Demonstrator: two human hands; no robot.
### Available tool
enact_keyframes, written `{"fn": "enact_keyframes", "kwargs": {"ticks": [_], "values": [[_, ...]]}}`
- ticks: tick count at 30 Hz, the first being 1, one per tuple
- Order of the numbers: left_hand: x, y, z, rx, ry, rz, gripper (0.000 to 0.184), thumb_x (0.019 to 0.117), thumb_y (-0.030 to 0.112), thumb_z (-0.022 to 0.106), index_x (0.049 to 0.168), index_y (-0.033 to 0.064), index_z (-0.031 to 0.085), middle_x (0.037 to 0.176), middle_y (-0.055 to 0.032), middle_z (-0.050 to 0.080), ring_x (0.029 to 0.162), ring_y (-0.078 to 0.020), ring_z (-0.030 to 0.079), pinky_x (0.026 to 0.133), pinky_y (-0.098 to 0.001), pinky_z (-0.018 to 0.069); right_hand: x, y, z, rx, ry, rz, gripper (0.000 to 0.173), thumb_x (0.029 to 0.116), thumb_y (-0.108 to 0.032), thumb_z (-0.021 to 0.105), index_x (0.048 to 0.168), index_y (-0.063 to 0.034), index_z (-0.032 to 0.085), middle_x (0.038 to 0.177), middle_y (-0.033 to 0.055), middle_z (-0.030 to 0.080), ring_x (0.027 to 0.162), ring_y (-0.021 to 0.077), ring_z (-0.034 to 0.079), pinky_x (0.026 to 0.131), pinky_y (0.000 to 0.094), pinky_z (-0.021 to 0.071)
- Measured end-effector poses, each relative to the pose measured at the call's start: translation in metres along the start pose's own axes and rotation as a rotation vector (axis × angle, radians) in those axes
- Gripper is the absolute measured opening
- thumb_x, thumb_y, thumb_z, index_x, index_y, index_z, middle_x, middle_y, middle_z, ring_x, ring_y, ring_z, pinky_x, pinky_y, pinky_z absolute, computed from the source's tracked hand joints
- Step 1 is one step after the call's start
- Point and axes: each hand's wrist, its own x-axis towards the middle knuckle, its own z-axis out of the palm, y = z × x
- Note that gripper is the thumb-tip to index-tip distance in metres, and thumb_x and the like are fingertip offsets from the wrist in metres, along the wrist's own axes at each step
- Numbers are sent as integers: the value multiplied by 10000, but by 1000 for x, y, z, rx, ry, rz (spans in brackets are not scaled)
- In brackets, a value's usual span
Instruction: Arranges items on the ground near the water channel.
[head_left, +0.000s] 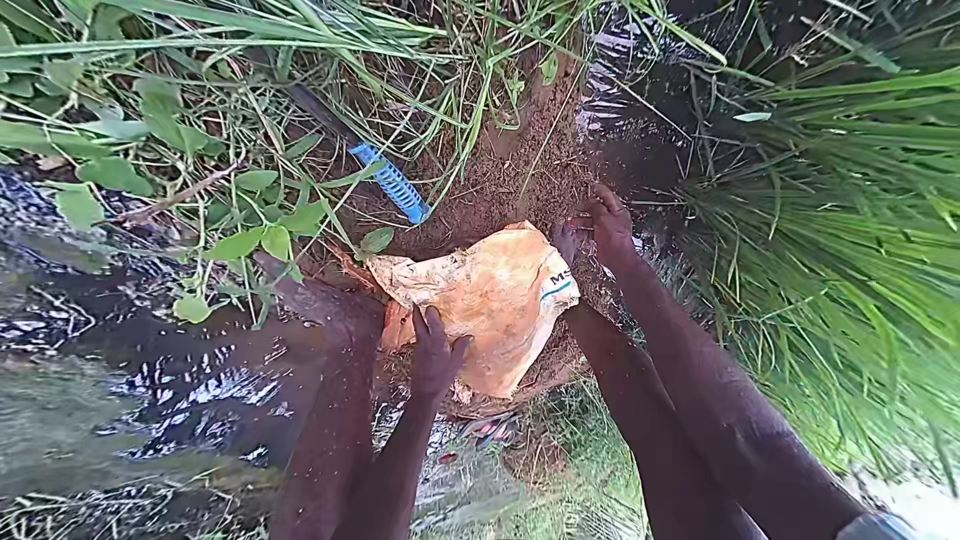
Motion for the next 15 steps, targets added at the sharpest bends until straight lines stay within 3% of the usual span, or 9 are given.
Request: {"fn": "enact_keyframes", "kwargs": {"ticks": [2,5,7,9,11,12,13,14,15], "values": [[0,0,0,-24,7,11,1005,826,289,857,1589,-4,271,1648,-350,124,1209,-491,612,920,-517,570,4,-6,-15,26,37,29,449,1101,-287,444,1527,-169,365,1265,128,607,957,237,671,735,400,566],[1,0,-1,-49,6,9,993,824,279,856,1579,-18,284,1645,-356,123,1294,-506,546,965,-530,547,12,-14,-35,40,174,33,348,1089,-350,490,1288,-66,517,1149,124,625,939,233,664,755,398,556],[1,-1,0,-41,8,9,988,822,288,857,1576,-7,293,1645,-357,119,1301,-500,543,967,-525,547,18,-17,-50,35,263,-15,289,1067,-353,542,1074,-64,538,967,85,665,810,192,697,692,366,595],[1,-1,1,-34,2,7,1004,825,300,855,1584,-10,275,1647,-357,105,1301,-498,542,966,-520,546,25,-19,-68,47,295,-35,264,1056,-312,549,1058,-48,557,974,79,642,825,190,671,714,388,580],[1,-2,1,-41,7,15,1019,821,294,856,1585,-24,262,1648,-358,100,1315,-503,528,982,-526,539,31,-19,-80,57,317,-43,240,1052,-296,533,1104,-63,568,1001,77,659,804,183,668,675,370,568],[1,-2,1,-44,6,17,1025,822,296,855,1587,-26,254,1650,-355,97,1324,-502,522,988,-526,537,32,-20,-83,63,308,-41,252,1055,-296,526,1195,-92,572,1054,83,670,799,192,678,642,359,567],[1,-2,2,-42,4,14,1030,820,297,856,1589,-25,249,1652,-352,96,1325,-502,521,986,-528,538,29,-23,-85,83,248,-9,396,1066,-299,508,1429,-142,499,1238,117,634,906,245,685,684,396,575],[1,-2,2,-40,3,11,1032,821,298,856,1590,-22,247,1652,-351,91,1324,-504,520,983,-528,539,26,-27,-84,80,157,52,564,1081,-338,480,1600,-265,270,1439,125,524,1034,286,668,743,436,583],[2,-2,1,-38,4,10,1032,821,297,855,1591,-18,245,1652,-353,86,1320,-507,522,979,-529,541,23,-30,-77,59,100,101,675,1087,-397,467,1633,-364,73,1505,131,467,1072,305,658,748,456,579]]}}
